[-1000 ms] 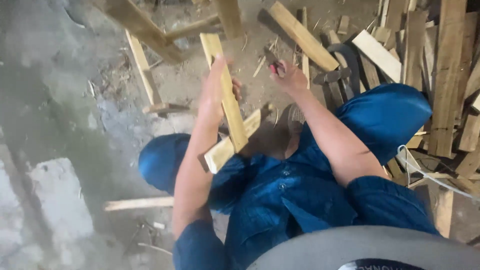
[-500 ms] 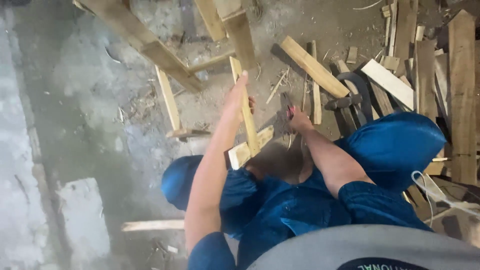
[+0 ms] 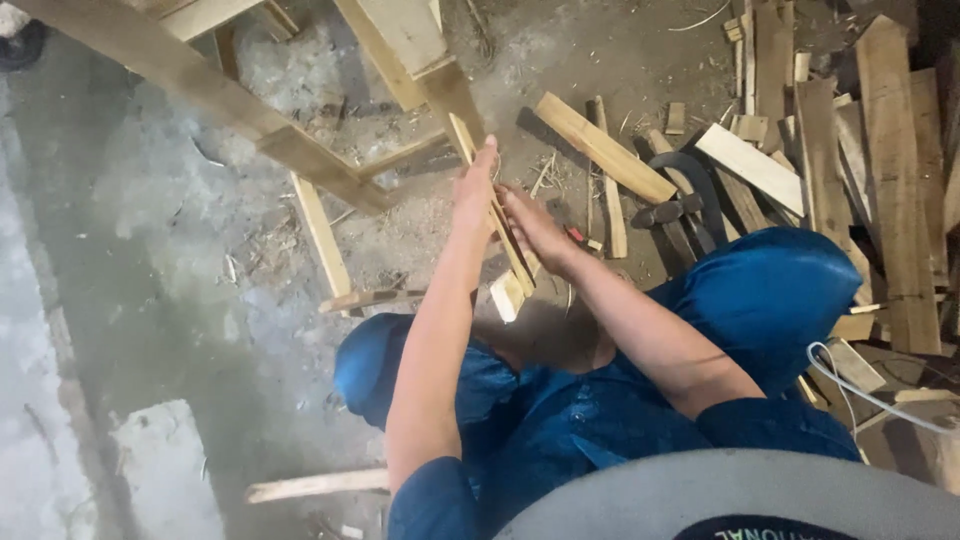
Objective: The person sits on the floor of a woodworking workshop assembling a small wooden stool frame. They fit wooden slats and cross pieces together, hammer nails into the joints with a hammer, pull and adjust fasteners with pliers, and press the frame parts together by hand to seat them.
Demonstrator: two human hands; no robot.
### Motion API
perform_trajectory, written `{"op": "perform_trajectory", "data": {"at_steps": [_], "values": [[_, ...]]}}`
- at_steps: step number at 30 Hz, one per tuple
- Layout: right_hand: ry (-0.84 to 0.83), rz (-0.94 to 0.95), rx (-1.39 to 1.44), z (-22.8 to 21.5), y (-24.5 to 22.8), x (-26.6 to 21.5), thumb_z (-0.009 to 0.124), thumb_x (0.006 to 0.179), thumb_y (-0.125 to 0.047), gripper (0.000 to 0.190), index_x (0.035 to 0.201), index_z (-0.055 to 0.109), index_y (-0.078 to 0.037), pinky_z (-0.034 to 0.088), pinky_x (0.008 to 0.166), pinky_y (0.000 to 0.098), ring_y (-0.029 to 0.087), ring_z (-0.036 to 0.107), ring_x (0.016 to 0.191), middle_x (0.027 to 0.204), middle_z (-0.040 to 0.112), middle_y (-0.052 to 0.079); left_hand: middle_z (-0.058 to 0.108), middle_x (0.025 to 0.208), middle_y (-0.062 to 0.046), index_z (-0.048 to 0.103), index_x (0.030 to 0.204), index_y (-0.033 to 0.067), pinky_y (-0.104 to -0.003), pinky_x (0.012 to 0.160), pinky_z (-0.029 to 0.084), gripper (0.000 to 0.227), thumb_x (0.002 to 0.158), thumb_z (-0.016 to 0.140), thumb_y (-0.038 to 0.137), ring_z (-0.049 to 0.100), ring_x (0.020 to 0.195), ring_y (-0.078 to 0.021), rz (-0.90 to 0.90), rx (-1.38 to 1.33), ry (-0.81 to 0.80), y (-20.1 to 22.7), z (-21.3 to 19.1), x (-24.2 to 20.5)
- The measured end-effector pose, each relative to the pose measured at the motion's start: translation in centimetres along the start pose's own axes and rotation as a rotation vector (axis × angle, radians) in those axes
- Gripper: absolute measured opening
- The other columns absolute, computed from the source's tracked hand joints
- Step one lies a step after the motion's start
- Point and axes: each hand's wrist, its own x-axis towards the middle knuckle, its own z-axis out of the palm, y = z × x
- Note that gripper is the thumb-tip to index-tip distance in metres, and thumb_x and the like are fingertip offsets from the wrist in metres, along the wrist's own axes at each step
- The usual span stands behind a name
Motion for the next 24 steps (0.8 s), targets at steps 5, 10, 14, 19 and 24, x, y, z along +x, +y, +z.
{"op": "perform_trajectory", "data": {"at_steps": [5,10,14,19,24], "values": [[0.01,-0.073,0.105,0.3,0.5,-1.8,0.069,0.095,-0.038,0.076,0.155,0.04,-0.001,0.058,0.066,0.0385,0.029,0.062,0.094,0.121,0.05,0.024,0.058,0.071,-0.014,0.059,0.124,0.0039,-0.033,0.051,0.056,0.086,0.067,0.082,0.064,0.064,0.061,-0.0207,0.029,0.046,0.047,-0.6,0.5,-0.7],[0.027,-0.021,0.205,-1.9,2.8,-1.0,0.064,0.097,-0.04,0.064,0.152,0.047,-0.012,0.053,0.063,0.0295,0.02,0.059,0.082,0.099,0.057,0.012,0.065,0.106,-0.016,0.055,0.137,0.0048,-0.039,0.081,0.05,0.093,0.072,0.079,0.066,0.062,0.101,-0.0266,0.072,0.072,-0.066,-0.6,0.7,-2.6],[-0.097,0.037,0.328,-3.8,3.2,0.0,0.05,0.101,-0.044,0.057,0.153,0.042,-0.023,0.044,0.049,0.0233,0.012,0.051,0.061,0.085,0.055,0.005,0.068,0.119,-0.018,0.05,0.146,0.0087,-0.051,0.097,0.051,0.079,0.085,0.078,0.051,0.065,0.115,-0.0299,0.128,-0.064,-0.213,-0.7,0.5,-3.0],[-0.172,0.172,0.522,-5.4,4.2,2.0,0.055,0.097,-0.055,0.051,0.139,0.05,-0.026,0.042,0.046,0.0238,0.012,0.05,0.056,0.089,0.06,0.006,0.051,0.146,-0.024,0.046,0.152,0.0114,-0.055,0.106,0.048,0.079,0.09,0.076,0.05,0.054,0.132,-0.0392,0.177,-0.082,-0.144,0.7,-0.6,-3.4],[-0.152,0.253,0.565,-5.5,1.8,3.0,0.058,0.093,-0.06,0.048,0.103,0.061,-0.014,0.037,0.047,0.0239,0.01,0.046,0.054,0.082,0.063,0.004,0.06,0.124,-0.017,0.045,0.152,0.0012,-0.042,0.106,0.044,0.076,0.09,0.082,0.026,0.055,0.119,-0.0224,0.464,-0.138,0.082,2.4,-2.0,-2.0]]}}
